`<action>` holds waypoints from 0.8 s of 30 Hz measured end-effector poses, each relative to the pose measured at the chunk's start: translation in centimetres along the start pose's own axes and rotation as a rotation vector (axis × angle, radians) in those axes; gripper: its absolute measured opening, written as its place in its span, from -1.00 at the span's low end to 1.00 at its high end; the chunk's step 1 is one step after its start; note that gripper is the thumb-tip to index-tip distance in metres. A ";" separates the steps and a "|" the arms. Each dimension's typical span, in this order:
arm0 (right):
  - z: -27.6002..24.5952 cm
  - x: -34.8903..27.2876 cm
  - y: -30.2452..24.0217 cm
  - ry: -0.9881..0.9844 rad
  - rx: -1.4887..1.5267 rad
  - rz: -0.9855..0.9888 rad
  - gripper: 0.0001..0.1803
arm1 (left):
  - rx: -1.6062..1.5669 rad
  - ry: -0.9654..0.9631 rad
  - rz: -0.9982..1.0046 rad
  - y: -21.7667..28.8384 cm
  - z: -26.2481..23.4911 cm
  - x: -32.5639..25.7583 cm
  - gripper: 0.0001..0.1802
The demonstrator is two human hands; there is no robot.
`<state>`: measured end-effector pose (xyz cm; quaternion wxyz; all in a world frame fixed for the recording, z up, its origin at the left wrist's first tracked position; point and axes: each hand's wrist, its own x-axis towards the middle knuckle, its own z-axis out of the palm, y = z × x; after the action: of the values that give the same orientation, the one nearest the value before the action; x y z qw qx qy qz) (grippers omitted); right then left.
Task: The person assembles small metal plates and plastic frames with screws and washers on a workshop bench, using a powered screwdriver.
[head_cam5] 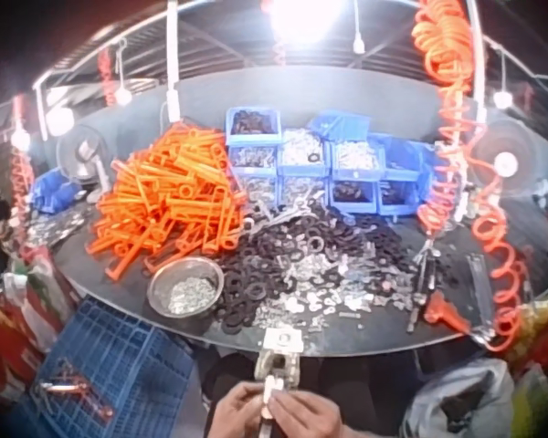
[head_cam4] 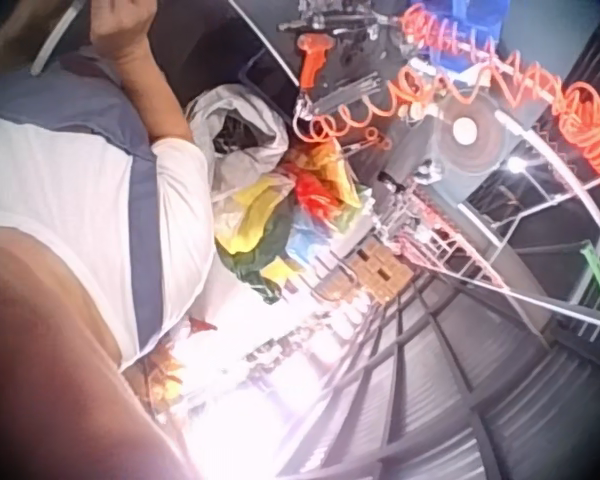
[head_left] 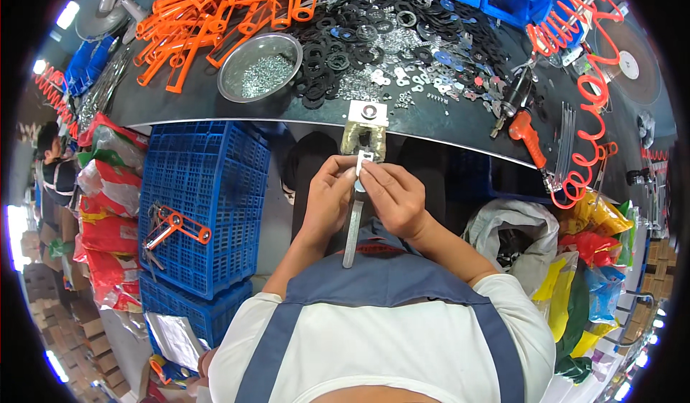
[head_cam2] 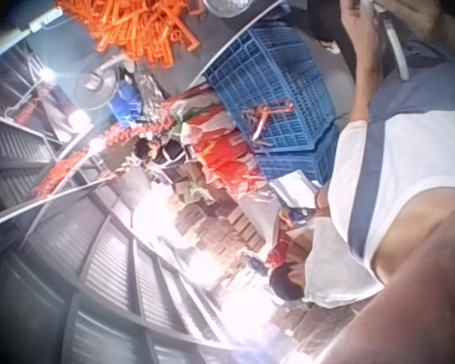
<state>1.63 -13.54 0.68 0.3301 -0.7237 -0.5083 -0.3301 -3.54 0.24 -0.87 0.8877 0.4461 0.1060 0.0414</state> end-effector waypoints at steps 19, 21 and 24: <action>-26.6 -19.0 27.9 -0.620 -1.078 1.491 -0.71 | 0.109 -0.067 0.194 2.1 -0.2 0.0 -0.41; -27.1 -18.6 28.3 -0.642 -1.139 1.436 -0.71 | 0.064 -0.086 0.175 1.8 -0.3 0.0 -0.42; -27.6 -17.0 27.3 -0.670 -1.201 1.289 -0.68 | 0.081 -0.031 0.176 2.4 -0.3 -0.6 -0.43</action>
<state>19.27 -51.99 -1.46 -0.1426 -0.9717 0.1769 -0.0651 -4.18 1.79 0.99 0.8634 0.4898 0.0540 0.1079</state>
